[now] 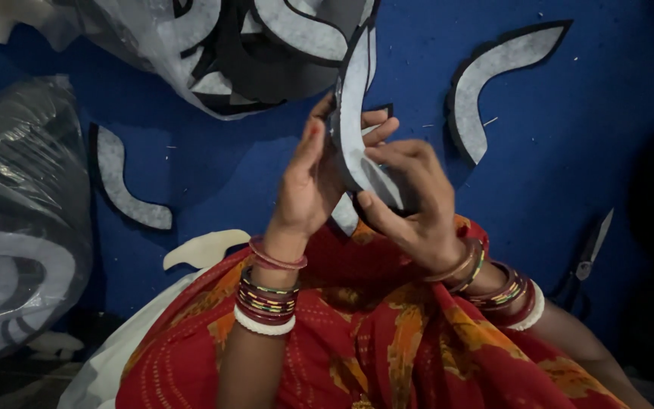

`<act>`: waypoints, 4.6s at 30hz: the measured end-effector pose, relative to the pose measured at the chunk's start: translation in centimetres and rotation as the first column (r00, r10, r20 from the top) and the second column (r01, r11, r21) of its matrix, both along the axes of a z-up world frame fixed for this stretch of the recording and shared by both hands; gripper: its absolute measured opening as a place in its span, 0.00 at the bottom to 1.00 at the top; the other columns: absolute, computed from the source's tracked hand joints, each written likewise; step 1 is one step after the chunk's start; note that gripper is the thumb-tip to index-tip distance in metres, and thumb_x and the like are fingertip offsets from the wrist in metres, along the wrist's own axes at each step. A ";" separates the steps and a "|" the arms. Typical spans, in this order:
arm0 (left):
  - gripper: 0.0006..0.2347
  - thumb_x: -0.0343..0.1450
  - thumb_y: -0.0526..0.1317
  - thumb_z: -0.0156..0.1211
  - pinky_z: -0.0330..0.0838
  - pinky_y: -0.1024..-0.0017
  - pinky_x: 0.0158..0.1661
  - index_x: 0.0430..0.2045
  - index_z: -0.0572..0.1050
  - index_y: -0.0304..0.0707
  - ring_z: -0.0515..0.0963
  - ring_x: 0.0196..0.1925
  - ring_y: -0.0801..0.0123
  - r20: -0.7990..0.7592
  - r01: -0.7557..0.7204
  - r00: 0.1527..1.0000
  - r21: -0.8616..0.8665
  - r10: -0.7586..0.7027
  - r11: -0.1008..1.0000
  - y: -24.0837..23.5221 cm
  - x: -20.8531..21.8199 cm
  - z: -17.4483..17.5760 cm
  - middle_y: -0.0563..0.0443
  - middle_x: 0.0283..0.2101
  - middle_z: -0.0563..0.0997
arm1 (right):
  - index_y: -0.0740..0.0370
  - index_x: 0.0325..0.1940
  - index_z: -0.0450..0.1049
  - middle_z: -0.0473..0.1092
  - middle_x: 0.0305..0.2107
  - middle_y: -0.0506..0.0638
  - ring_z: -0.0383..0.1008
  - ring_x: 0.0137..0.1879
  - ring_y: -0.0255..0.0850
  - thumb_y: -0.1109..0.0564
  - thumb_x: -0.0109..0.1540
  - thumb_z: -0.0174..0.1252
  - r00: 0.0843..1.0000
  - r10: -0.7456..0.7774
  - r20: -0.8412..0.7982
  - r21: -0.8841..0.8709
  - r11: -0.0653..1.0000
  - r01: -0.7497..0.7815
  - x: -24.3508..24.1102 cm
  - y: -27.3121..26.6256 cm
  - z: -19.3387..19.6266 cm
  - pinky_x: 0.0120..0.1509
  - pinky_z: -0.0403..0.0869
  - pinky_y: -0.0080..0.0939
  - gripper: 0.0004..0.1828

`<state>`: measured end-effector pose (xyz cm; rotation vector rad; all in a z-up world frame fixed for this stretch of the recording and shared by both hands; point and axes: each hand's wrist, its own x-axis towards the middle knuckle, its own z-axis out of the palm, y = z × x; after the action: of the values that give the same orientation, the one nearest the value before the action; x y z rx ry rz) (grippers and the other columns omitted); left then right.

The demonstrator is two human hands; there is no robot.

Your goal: The person holds a curved piece of black and white fabric, aligns it with a similar piece, and uses scissors to trim the edges. The person handles the fabric pieces and scissors throughout the video.

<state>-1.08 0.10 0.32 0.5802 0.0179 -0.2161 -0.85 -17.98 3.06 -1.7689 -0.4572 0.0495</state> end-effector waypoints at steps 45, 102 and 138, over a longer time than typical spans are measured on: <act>0.28 0.82 0.53 0.47 0.68 0.58 0.71 0.71 0.60 0.26 0.72 0.71 0.52 0.032 0.019 0.999 0.363 -0.033 0.932 -0.7 0.1 0.8 0.33 0.69 0.70 | 0.64 0.62 0.74 0.66 0.51 0.54 0.72 0.56 0.45 0.56 0.64 0.71 0.994 -0.078 0.081 -0.078 0.993 0.084 0.8 1.3 -0.1 0.61 0.73 0.40 0.24; 0.15 0.82 0.48 0.43 0.65 0.77 0.39 0.38 0.69 0.33 0.65 0.30 0.78 -0.141 -0.439 0.895 -0.434 0.422 0.787 3.2 -0.6 2.2 0.55 0.33 0.67 | 0.68 0.62 0.70 0.75 0.45 0.53 0.79 0.48 0.36 0.62 0.62 0.69 0.969 0.187 -0.160 0.188 0.970 -0.156 -2.2 0.5 1.5 0.53 0.79 0.34 0.25; 0.27 0.80 0.58 0.36 0.66 0.58 0.49 0.56 0.70 0.30 0.73 0.35 0.59 0.026 -0.372 0.928 -0.013 0.372 0.928 1.8 -1.1 0.2 0.39 0.41 0.75 | 0.64 0.58 0.74 0.74 0.37 0.48 0.73 0.41 0.32 0.63 0.63 0.64 0.846 0.114 -0.521 0.243 0.970 0.019 -0.3 -0.2 -3.0 0.44 0.74 0.33 0.19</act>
<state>-2.15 1.91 0.56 0.5608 0.0990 0.1626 -1.20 -18.14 0.03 -1.4238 -0.0917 0.4934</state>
